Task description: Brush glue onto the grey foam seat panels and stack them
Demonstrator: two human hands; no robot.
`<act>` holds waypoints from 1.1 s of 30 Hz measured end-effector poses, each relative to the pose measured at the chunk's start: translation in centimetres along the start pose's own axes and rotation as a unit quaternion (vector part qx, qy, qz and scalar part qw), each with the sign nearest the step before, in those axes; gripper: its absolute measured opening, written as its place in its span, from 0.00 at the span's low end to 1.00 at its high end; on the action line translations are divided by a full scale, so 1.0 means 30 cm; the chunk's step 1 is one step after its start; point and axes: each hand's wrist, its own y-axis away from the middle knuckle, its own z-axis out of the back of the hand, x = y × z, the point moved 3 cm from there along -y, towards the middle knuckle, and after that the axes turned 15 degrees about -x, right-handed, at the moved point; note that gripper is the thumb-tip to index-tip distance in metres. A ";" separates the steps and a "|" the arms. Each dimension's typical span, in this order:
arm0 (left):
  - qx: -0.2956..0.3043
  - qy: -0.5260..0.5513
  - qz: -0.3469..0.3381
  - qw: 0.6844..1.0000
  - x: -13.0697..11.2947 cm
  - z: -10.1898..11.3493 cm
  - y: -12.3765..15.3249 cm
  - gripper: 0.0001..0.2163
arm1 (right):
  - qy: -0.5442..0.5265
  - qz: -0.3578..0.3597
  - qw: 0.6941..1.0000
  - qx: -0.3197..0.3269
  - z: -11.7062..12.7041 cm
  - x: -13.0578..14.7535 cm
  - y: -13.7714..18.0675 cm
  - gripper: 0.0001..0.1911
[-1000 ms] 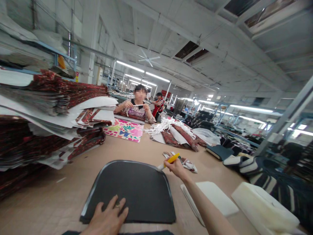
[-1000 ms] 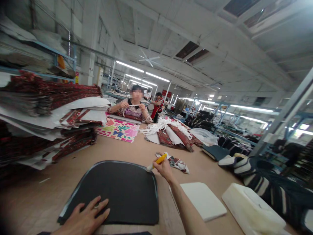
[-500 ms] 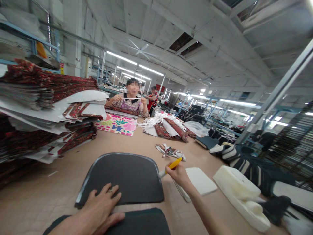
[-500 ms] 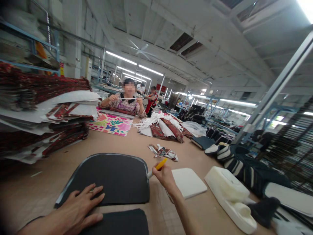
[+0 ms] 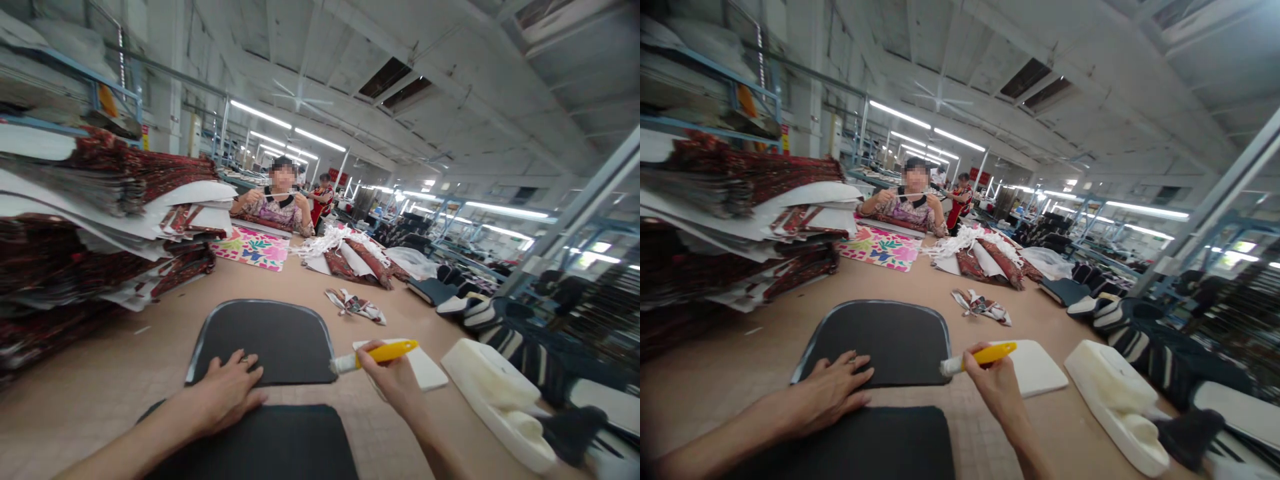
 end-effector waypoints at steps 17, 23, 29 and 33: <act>-0.073 0.193 0.012 0.978 0.397 0.083 -0.038 0.25 | -0.172 0.036 0.923 0.342 -0.654 0.327 0.139 0.10; -0.069 0.173 0.021 0.982 0.389 0.088 -0.042 0.26 | -0.144 0.048 0.920 0.361 -0.684 0.299 0.132 0.06; -0.059 0.141 0.032 0.988 0.357 0.106 -0.036 0.26 | -0.094 0.051 0.937 0.334 -0.586 0.218 0.069 0.04; -0.054 0.112 0.039 0.991 0.341 0.116 -0.037 0.27 | -0.067 0.049 0.946 0.314 -0.505 0.151 0.021 0.04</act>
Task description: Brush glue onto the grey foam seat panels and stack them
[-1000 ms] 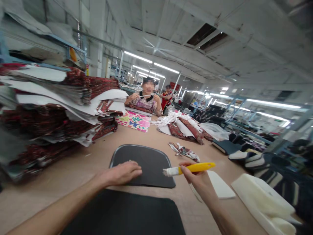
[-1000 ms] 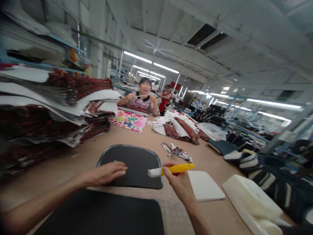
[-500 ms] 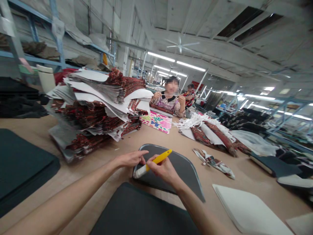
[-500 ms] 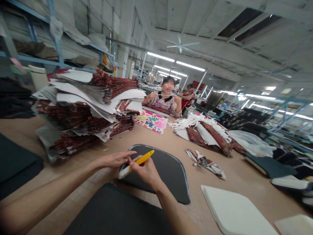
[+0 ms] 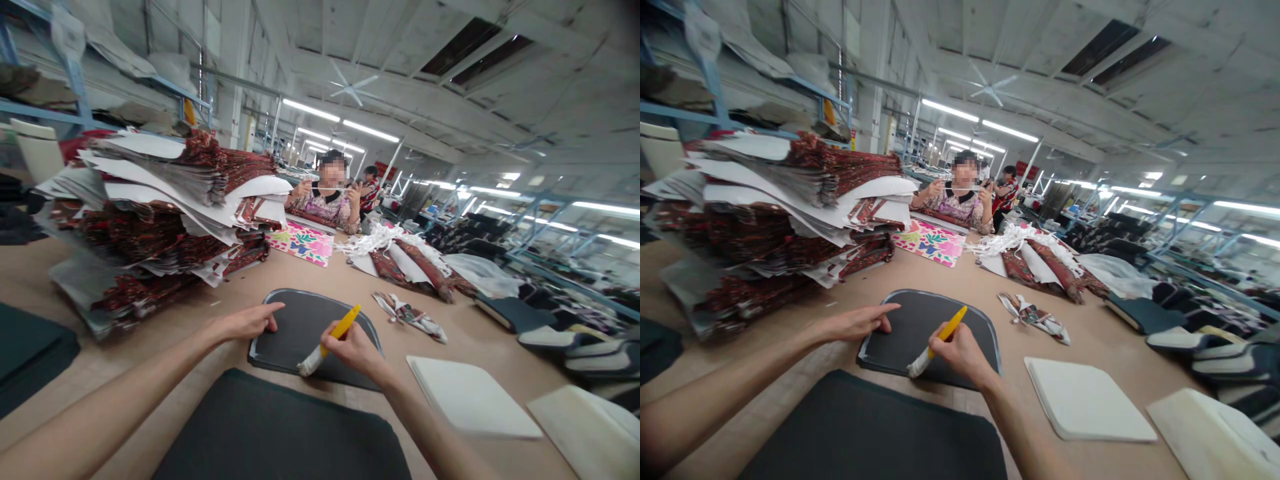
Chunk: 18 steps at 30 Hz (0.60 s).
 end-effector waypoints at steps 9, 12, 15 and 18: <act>0.009 -0.054 0.000 0.999 -0.006 -0.001 -0.017 0.26 | 0.057 -0.028 0.997 -0.043 0.227 -0.122 0.044 0.05; 0.011 -0.067 0.000 0.998 -0.009 -0.002 -0.022 0.26 | 0.063 -0.036 0.996 -0.046 0.306 -0.160 0.064 0.05; 0.012 -0.077 -0.001 0.997 -0.013 0.001 -0.025 0.26 | 0.072 -0.052 0.994 -0.059 0.402 -0.199 0.086 0.05; 0.012 -0.078 -0.004 0.997 -0.015 0.005 -0.025 0.26 | 0.083 -0.061 0.991 -0.091 0.495 -0.213 0.103 0.05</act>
